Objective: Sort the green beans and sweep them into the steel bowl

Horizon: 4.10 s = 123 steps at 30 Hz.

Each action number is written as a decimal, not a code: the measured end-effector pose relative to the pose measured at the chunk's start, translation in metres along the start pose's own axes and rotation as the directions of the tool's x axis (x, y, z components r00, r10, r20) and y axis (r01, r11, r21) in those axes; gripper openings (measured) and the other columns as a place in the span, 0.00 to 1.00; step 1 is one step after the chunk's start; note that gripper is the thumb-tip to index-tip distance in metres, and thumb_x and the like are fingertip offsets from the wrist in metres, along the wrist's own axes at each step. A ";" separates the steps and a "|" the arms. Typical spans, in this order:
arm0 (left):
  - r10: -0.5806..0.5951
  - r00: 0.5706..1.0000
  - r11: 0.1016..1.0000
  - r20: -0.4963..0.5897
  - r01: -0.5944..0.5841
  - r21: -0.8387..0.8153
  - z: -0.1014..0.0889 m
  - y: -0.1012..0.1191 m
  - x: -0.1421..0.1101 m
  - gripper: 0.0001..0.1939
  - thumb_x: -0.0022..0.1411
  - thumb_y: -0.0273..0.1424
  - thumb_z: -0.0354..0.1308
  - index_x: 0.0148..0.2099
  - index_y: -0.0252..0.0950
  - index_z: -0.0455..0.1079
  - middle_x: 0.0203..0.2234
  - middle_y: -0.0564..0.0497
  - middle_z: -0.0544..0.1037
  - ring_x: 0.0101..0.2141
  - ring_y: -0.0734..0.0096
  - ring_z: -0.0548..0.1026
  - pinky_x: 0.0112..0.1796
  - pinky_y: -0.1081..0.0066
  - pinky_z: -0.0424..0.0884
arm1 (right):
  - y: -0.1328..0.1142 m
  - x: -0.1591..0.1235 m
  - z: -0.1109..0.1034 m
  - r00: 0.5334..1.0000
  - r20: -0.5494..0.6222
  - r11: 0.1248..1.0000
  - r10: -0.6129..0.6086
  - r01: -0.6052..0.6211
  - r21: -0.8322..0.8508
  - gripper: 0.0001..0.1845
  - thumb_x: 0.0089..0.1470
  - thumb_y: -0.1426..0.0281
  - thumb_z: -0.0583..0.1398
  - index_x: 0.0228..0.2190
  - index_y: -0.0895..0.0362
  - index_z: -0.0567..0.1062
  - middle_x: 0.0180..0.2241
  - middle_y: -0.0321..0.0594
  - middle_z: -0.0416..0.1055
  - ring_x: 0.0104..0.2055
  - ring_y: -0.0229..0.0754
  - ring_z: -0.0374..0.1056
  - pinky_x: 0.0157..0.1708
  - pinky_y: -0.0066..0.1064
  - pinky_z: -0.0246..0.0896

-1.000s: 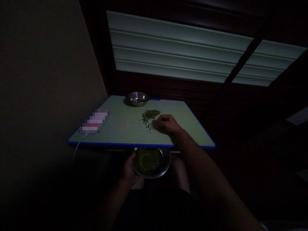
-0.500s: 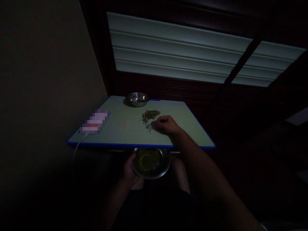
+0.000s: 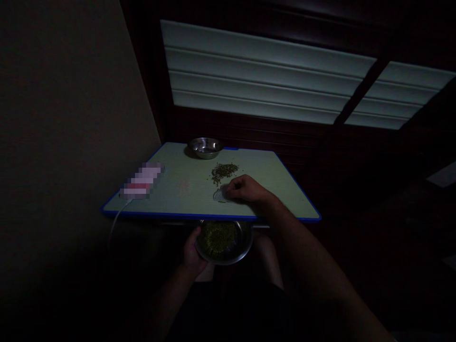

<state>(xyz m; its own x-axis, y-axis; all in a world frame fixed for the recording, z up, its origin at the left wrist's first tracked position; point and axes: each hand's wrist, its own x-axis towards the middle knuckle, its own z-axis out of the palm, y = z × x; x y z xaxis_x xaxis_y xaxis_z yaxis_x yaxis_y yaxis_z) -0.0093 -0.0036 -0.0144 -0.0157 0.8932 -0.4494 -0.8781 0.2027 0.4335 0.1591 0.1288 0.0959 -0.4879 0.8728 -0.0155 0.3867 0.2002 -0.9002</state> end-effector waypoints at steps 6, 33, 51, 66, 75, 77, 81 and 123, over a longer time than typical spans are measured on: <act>-0.026 0.999 1.000 0.046 0.026 -0.017 -0.003 -0.001 0.002 0.11 0.57 0.32 0.55 0.38 0.33 0.77 0.33 0.44 0.83 0.44 0.53 0.78 0.51 0.53 0.69 | -0.009 -0.017 0.006 0.995 0.102 1.000 0.003 -0.003 -0.007 0.09 0.42 0.67 0.62 0.23 0.61 0.71 0.17 0.31 0.63 0.19 0.29 0.55 0.20 0.23 0.48; -0.007 0.998 0.998 0.057 0.011 -0.063 -0.008 0.000 0.003 0.16 0.57 0.34 0.55 0.44 0.32 0.76 0.36 0.42 0.83 0.46 0.51 0.77 0.51 0.52 0.69 | -0.018 -0.016 0.029 0.962 0.217 0.983 -0.165 0.178 -0.043 0.13 0.48 0.62 0.61 0.27 0.60 0.73 0.23 0.33 0.67 0.25 0.32 0.58 0.28 0.25 0.56; -0.005 1.000 1.000 0.009 0.005 -0.018 0.000 -0.001 0.000 0.12 0.56 0.32 0.56 0.38 0.32 0.77 0.33 0.43 0.83 0.46 0.51 0.76 0.51 0.52 0.68 | 0.025 0.025 -0.005 0.904 -0.410 0.993 -0.121 0.114 -0.041 0.09 0.38 0.64 0.59 0.22 0.58 0.71 0.22 0.34 0.67 0.26 0.35 0.59 0.27 0.27 0.54; -0.013 1.000 1.000 0.014 0.013 0.003 -0.001 -0.001 0.000 0.11 0.57 0.32 0.55 0.38 0.34 0.77 0.32 0.45 0.83 0.44 0.53 0.78 0.51 0.54 0.69 | 0.025 0.024 -0.001 0.932 -0.341 0.990 -0.121 0.087 -0.111 0.10 0.39 0.65 0.59 0.21 0.60 0.72 0.20 0.34 0.65 0.23 0.33 0.57 0.25 0.27 0.52; -0.004 1.000 1.000 -0.022 0.005 0.015 0.002 0.000 -0.001 0.12 0.57 0.31 0.55 0.38 0.32 0.77 0.31 0.45 0.83 0.41 0.55 0.79 0.50 0.54 0.69 | 0.024 0.023 0.000 0.942 -0.303 0.989 -0.144 0.133 -0.058 0.09 0.37 0.66 0.61 0.21 0.60 0.72 0.20 0.34 0.65 0.24 0.33 0.57 0.25 0.27 0.52; -0.009 1.000 1.000 -0.021 0.009 0.015 0.001 0.000 0.000 0.11 0.58 0.31 0.55 0.38 0.33 0.77 0.31 0.46 0.83 0.39 0.56 0.80 0.50 0.55 0.70 | 0.024 0.023 0.000 0.942 -0.300 0.989 -0.148 0.138 -0.055 0.09 0.37 0.66 0.61 0.22 0.60 0.73 0.21 0.34 0.66 0.24 0.33 0.57 0.26 0.27 0.52; -0.017 0.999 1.000 0.030 0.017 0.004 -0.003 0.000 0.002 0.12 0.58 0.32 0.55 0.37 0.32 0.77 0.31 0.45 0.83 0.37 0.57 0.80 0.49 0.56 0.70 | 0.024 0.023 0.000 0.945 -0.287 0.988 -0.155 0.150 -0.037 0.10 0.36 0.66 0.61 0.22 0.60 0.74 0.21 0.35 0.67 0.25 0.33 0.58 0.26 0.27 0.53; -0.021 0.999 1.000 0.048 0.022 -0.003 -0.003 -0.001 0.002 0.12 0.57 0.32 0.56 0.37 0.32 0.77 0.32 0.44 0.83 0.42 0.53 0.79 0.50 0.53 0.69 | 0.024 0.020 0.001 0.951 -0.297 0.995 -0.089 0.097 0.012 0.08 0.35 0.66 0.61 0.20 0.59 0.71 0.18 0.32 0.63 0.21 0.32 0.55 0.23 0.27 0.50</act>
<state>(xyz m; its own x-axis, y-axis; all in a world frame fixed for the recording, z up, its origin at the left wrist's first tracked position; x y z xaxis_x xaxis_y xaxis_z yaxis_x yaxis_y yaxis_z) -0.0103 -0.0034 -0.0182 0.0259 0.9068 -0.4208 -0.8795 0.2208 0.4216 0.1576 0.1510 0.0732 -0.2656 0.9442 0.1948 0.3278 0.2784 -0.9028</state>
